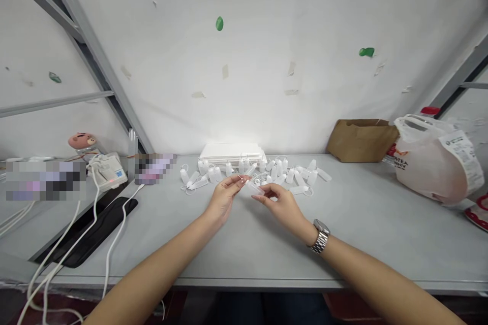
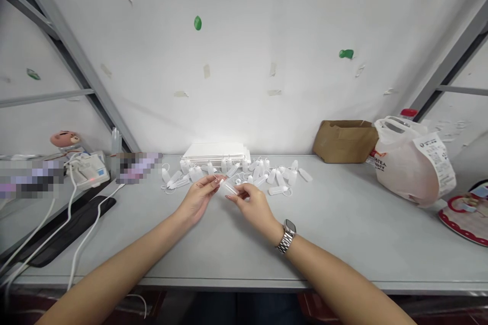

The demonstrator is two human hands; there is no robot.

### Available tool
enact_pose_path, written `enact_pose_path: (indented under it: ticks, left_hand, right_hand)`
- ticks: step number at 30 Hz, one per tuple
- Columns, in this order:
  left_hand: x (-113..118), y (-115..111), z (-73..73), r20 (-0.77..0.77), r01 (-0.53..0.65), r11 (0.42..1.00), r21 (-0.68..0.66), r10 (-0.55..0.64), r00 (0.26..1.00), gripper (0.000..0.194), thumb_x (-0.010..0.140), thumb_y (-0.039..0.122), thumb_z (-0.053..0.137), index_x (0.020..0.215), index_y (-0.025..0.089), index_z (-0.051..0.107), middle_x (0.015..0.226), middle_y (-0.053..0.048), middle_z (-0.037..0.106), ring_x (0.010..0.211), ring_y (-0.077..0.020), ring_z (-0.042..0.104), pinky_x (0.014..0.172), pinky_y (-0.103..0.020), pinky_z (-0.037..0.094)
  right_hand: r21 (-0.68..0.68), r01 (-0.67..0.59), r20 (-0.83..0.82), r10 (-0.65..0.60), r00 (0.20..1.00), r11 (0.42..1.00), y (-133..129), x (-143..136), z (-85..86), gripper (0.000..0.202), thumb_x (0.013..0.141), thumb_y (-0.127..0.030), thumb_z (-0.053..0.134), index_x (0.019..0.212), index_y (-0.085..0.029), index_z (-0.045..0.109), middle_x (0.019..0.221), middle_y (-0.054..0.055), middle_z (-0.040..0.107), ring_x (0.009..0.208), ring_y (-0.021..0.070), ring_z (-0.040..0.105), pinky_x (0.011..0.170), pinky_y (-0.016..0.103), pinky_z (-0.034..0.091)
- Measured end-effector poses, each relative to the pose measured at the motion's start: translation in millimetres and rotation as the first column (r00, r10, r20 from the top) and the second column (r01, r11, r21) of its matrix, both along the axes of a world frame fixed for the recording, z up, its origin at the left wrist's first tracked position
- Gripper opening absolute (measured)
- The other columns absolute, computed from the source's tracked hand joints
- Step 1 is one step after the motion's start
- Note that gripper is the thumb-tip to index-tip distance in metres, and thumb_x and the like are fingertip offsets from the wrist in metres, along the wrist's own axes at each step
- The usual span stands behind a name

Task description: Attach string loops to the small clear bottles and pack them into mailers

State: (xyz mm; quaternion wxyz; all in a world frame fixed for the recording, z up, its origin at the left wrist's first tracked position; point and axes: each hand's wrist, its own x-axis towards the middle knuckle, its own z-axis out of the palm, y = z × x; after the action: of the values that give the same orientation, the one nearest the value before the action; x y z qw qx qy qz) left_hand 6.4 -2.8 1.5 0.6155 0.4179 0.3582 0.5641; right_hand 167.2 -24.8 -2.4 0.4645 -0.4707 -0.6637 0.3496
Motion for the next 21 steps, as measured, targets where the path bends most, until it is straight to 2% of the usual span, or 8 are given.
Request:
enact_pose_path:
  ticks: [3,5,8,10,13,16,18,21]
  left_hand:
    - [0.6,-1.2,-0.5,-0.007,-0.02,1.0,-0.004,0.02,1.0,0.016,0.062,0.028,0.072,0.074,0.018,0.069,0.088,-0.005,0.069,0.097,-0.0198,0.056,0.092,-0.033,0.033]
    - [1.0,-1.4,-0.7,-0.015,-0.029,1.0,0.007,0.029,0.999,0.016,0.061,0.029,0.072,0.073,0.018,0.069,0.087,-0.005,0.069,0.097,-0.0204,0.056,0.093,-0.034,0.033]
    - [1.2,-0.1,-1.3,-0.013,-0.019,1.0,0.025,0.019,1.0,0.015,0.061,0.028,0.072,0.071,0.017,0.069,0.087,-0.005,0.069,0.097,-0.0208,0.056,0.092,-0.034,0.033]
    - [0.7,1.5,-1.7,0.005,-0.002,1.0,0.02,0.002,1.0,0.015,0.061,0.028,0.072,0.071,0.018,0.068,0.086,-0.005,0.069,0.096,-0.0209,0.057,0.092,-0.034,0.034]
    - [-1.0,3.2,-1.2,0.002,0.023,0.999,0.036,-0.023,1.0,0.015,0.061,0.028,0.072,0.072,0.018,0.068,0.088,-0.005,0.07,0.096,-0.0211,0.058,0.092,-0.035,0.034]
    - [-2.3,2.8,1.0,-0.04,0.028,0.995,0.091,-0.024,0.999,0.016,0.063,0.027,0.071,0.076,0.019,0.067,0.091,-0.006,0.069,0.096,-0.0208,0.058,0.092,-0.036,0.034]
    - [-2.2,1.8,2.4,-0.057,0.007,0.994,0.11,-0.001,0.998,0.015,0.064,0.027,0.07,0.077,0.019,0.067,0.092,-0.006,0.069,0.097,-0.0207,0.058,0.092,-0.036,0.034]
    - [-1.2,0.9,2.9,-0.069,-0.022,0.995,0.096,0.028,0.997,0.016,0.064,0.028,0.07,0.077,0.019,0.067,0.093,-0.006,0.069,0.097,-0.021,0.057,0.091,-0.036,0.035]
  right_hand:
    - [0.177,0.049,0.086,-0.065,0.994,0.983,-3.4,-0.6,-5.2,0.018,0.072,-0.032,0.064,0.082,-0.018,0.058,0.078,0.004,0.06,0.07,0.0164,0.055,0.068,0.031,0.044]
    - [0.18,0.054,0.081,-0.07,0.994,0.982,-4.9,-1.2,-5.4,0.019,0.071,-0.032,0.064,0.081,-0.018,0.058,0.076,0.004,0.06,0.069,0.0161,0.054,0.067,0.03,0.044]
    - [0.026,0.034,-0.005,-0.034,0.999,0.999,-5.0,-2.0,-0.2,0.022,0.068,-0.036,0.067,0.076,-0.017,0.059,0.07,0.002,0.059,0.065,0.0153,0.053,0.063,0.029,0.043]
    - [-0.121,-0.047,-0.109,0.034,0.993,0.992,-3.6,-1.6,4.8,0.026,0.067,-0.041,0.067,0.072,-0.016,0.059,0.065,0.001,0.058,0.061,0.0141,0.052,0.06,0.028,0.041]
    - [-0.268,-0.246,-0.333,0.15,0.931,0.932,-0.4,0.6,10.0,0.033,0.069,-0.047,0.063,0.065,-0.015,0.06,0.059,0.001,0.056,0.056,0.0117,0.05,0.06,0.028,0.041]
    - [-0.344,-0.399,-0.535,0.172,0.827,0.85,2.8,2.8,9.6,0.035,0.068,-0.047,0.063,0.06,-0.014,0.06,0.055,0.001,0.055,0.056,0.0111,0.051,0.063,0.028,0.041]
    - [-0.383,-0.43,-0.589,0.143,0.796,0.817,4.3,2.9,7.4,0.034,0.067,-0.046,0.065,0.063,-0.012,0.061,0.057,0.002,0.057,0.055,0.0106,0.051,0.063,0.028,0.041]
    - [-0.41,-0.371,-0.575,0.08,0.814,0.833,4.9,1.5,5.1,0.035,0.067,-0.046,0.065,0.067,-0.012,0.062,0.062,0.004,0.061,0.055,0.0101,0.052,0.063,0.028,0.043]
